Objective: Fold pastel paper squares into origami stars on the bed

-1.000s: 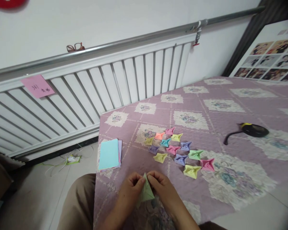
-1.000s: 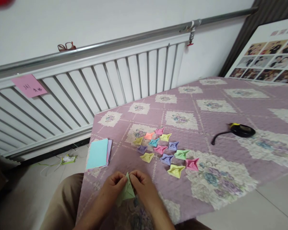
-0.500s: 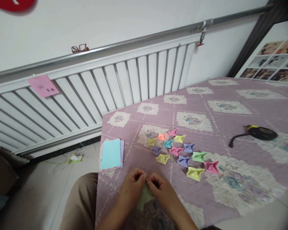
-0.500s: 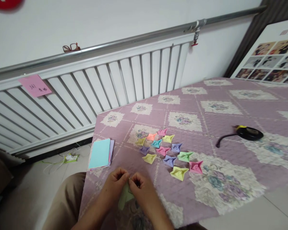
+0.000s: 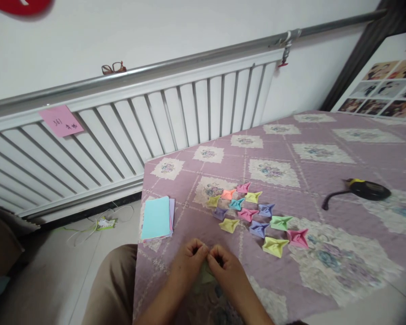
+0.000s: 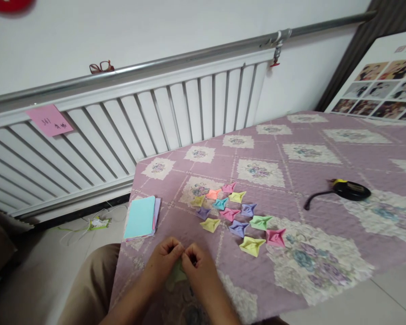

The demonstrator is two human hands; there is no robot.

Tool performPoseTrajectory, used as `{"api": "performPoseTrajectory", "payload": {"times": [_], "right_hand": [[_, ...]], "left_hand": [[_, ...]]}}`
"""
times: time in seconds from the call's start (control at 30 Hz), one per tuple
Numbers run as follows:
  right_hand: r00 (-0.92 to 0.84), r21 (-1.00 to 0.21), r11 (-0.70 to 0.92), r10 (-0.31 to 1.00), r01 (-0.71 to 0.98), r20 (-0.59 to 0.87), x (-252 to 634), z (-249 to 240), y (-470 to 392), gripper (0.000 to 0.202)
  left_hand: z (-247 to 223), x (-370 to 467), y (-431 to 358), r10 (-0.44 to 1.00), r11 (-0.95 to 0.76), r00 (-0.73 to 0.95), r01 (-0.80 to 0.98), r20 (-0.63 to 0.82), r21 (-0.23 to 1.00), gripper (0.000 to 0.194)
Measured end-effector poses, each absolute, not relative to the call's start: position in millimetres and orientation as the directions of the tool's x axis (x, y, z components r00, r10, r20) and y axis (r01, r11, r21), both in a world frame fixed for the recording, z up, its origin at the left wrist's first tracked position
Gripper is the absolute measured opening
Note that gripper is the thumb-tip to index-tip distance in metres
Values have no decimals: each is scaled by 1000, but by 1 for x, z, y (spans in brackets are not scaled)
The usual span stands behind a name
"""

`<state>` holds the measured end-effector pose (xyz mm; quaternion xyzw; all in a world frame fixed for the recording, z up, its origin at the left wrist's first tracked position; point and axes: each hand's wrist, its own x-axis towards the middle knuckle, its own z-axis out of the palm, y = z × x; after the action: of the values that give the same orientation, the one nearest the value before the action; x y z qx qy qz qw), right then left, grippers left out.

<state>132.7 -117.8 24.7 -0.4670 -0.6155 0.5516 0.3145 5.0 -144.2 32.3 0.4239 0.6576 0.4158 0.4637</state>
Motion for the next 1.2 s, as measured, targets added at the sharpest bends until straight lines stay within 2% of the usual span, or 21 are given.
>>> {"api": "performPoseTrajectory", "payload": {"times": [0.1,0.27,0.33,0.5,0.67,0.8,0.93,1.07,1.2], "right_hand": [[-354,-977,-31,929,213,-107,133,25,-118,24],[-302,-987,-76,946,142,-116,134,21,-115,28],[-303,-990,-93,945,105,-121,134,19,-114,28],[-353,-987,-152,922,50,-160,135,19,-112,24],[-380,-987,-156,912,24,-153,139,23,-110,21],[-311,-979,-203,932,-20,-186,142,22,-109,26],[-245,-963,-254,943,-91,-225,145,22,-108,29],[-305,-968,-248,926,-48,-222,146,20,-107,29],[-443,-979,-159,874,125,-199,144,15,-109,26]], "left_hand": [[34,5,-144,944,279,-232,183,-235,943,24],[34,6,-146,958,256,-136,10,-253,967,29],[34,4,-147,947,294,-135,-4,-291,956,30],[27,-2,-150,927,351,-188,118,-326,929,29],[23,-1,-153,937,343,-141,218,-318,914,26],[26,-3,-157,942,335,-91,219,-323,916,16],[29,-11,-160,922,383,-150,221,-356,897,14],[30,-19,-158,908,343,-280,70,-312,937,20],[33,-19,-152,875,210,-383,-249,-295,946,32]]}}
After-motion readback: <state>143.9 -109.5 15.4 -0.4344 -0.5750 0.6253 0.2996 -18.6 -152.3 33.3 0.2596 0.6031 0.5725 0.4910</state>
